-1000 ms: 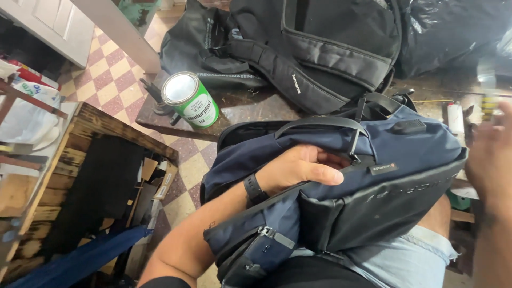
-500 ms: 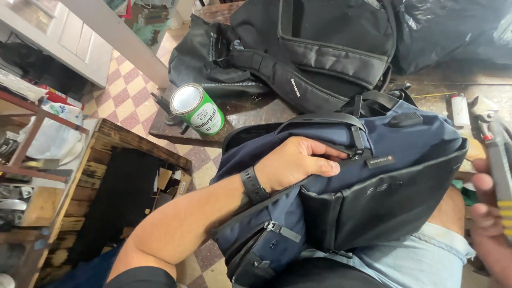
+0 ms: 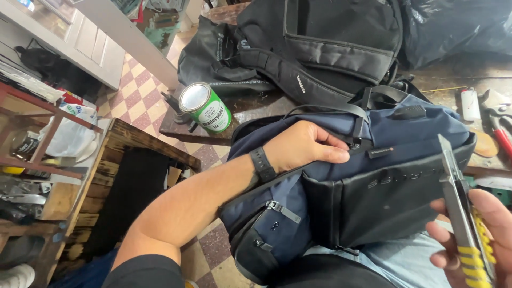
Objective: The person holds a dark blue backpack on their lap and uses a utility knife to cut a black strap near the zipper. They repeatedly slice through the strap material while holding the bag steady with their other hand.
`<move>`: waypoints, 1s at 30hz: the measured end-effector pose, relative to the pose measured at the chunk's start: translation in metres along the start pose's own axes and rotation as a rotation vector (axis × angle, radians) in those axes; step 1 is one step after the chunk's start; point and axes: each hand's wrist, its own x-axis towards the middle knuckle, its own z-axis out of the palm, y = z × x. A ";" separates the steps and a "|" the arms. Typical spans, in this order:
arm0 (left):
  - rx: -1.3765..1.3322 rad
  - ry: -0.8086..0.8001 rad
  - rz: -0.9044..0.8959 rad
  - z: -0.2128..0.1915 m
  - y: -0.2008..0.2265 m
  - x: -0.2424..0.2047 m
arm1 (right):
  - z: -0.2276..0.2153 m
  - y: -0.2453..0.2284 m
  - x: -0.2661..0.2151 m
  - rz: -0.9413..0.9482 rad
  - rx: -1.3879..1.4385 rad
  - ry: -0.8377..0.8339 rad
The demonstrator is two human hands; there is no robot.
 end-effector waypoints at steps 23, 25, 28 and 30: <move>-0.290 -0.161 0.211 0.025 -0.032 0.016 | 0.023 -0.008 -0.022 -0.593 -0.133 -0.112; -0.216 -0.141 0.220 0.024 -0.029 0.012 | 0.037 -0.021 -0.034 -0.531 -0.123 -0.091; -0.258 -0.127 0.140 0.023 -0.026 0.007 | 0.047 -0.031 -0.035 -0.467 -0.257 -0.005; -0.269 -0.116 0.100 0.023 -0.023 0.004 | 0.043 -0.030 -0.028 -0.455 -0.317 -0.013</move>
